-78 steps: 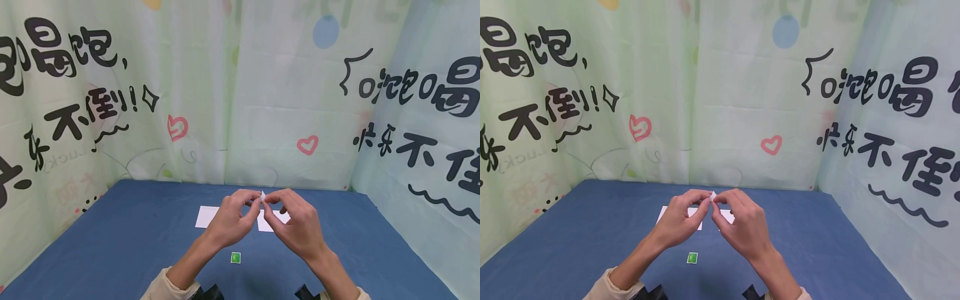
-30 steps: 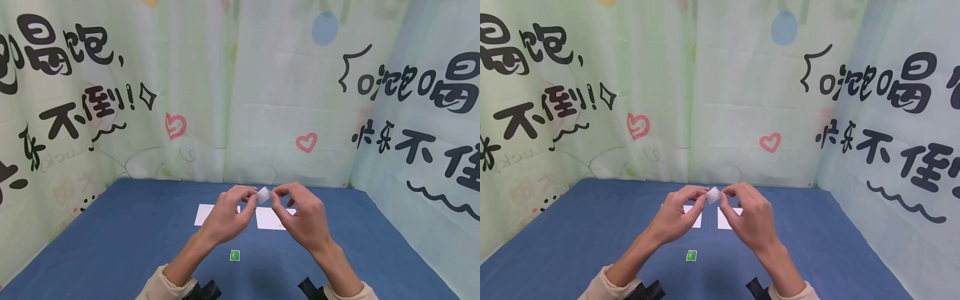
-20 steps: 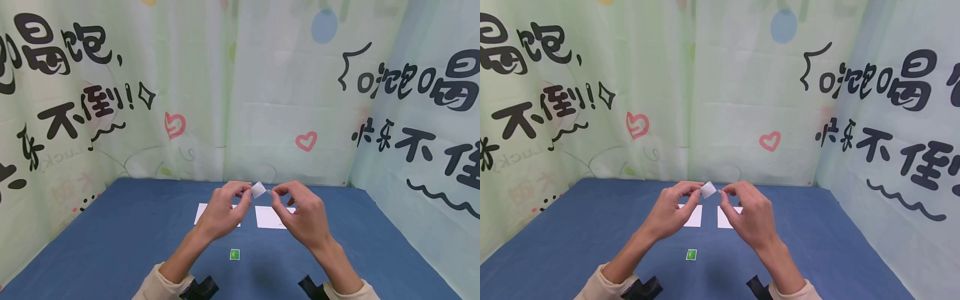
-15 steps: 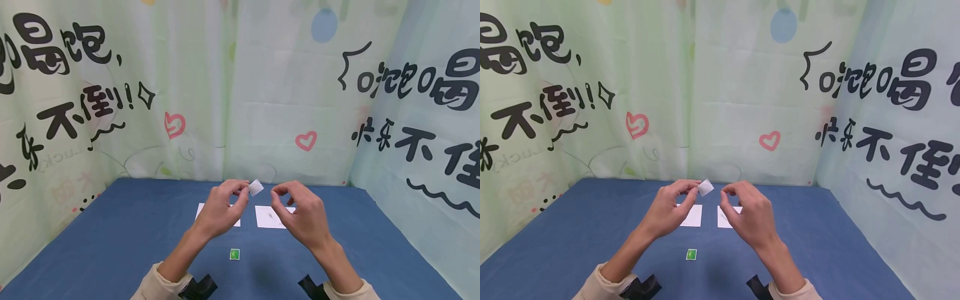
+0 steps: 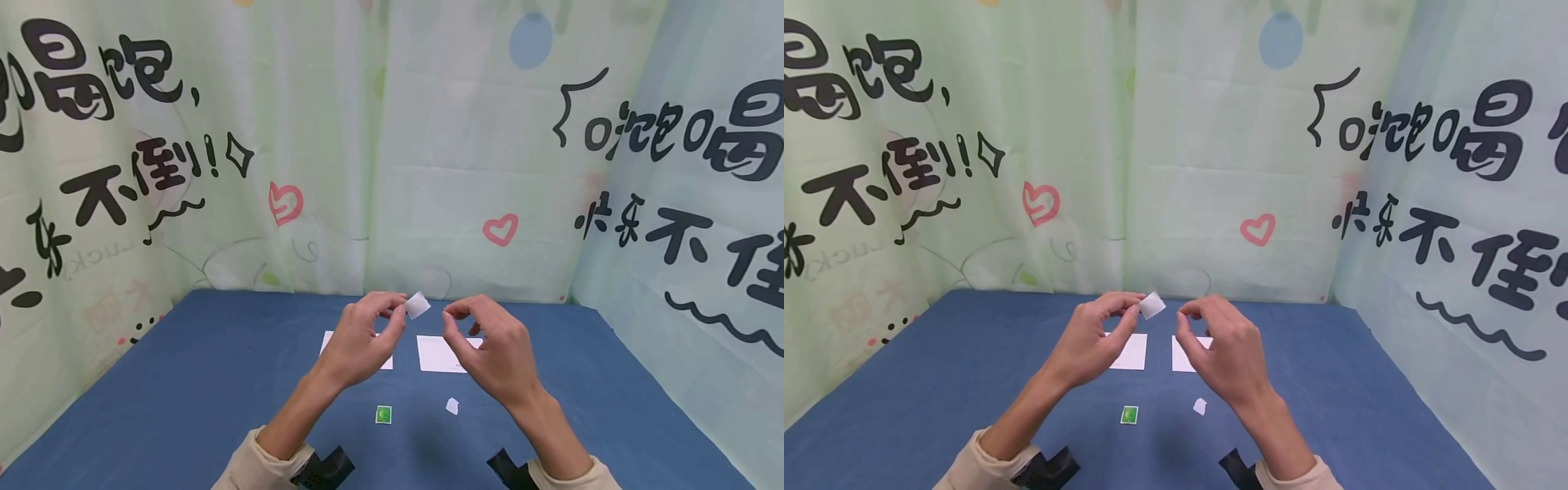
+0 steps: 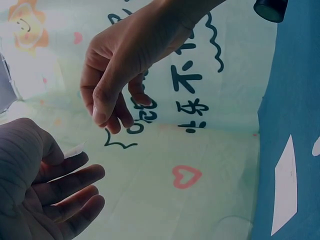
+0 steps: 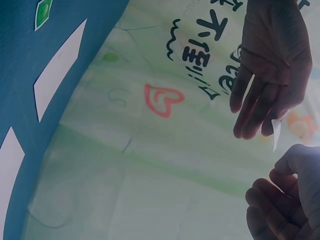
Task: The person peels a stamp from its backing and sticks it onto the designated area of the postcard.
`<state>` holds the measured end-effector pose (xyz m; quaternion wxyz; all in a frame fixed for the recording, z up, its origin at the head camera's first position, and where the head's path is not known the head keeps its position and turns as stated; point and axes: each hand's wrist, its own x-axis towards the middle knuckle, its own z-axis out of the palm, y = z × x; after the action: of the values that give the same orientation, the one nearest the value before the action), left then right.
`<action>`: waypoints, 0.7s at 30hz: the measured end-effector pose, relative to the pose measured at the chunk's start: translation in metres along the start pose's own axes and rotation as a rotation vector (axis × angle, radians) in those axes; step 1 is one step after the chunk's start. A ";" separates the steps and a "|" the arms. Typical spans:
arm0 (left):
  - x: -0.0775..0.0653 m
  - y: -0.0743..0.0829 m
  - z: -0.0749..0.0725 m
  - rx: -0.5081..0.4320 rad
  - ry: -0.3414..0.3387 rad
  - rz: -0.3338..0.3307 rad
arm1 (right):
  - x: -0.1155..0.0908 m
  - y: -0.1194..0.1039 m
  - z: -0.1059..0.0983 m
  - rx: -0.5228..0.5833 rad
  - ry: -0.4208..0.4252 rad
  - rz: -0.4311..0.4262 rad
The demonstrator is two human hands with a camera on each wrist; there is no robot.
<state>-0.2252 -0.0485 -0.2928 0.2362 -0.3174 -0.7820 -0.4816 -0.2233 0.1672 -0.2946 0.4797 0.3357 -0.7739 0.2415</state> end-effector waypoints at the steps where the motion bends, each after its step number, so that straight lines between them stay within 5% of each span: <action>1: 0.000 0.000 0.000 0.001 -0.001 0.000 | 0.000 0.000 0.000 -0.002 -0.001 0.000; 21: 0.000 0.000 0.002 -0.026 -0.023 -0.011 | -0.001 -0.006 0.001 0.004 -0.019 -0.013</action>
<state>-0.2246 -0.0469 -0.2937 0.2203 -0.3218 -0.7801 -0.4893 -0.2195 0.1628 -0.2954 0.4733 0.3439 -0.7757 0.2368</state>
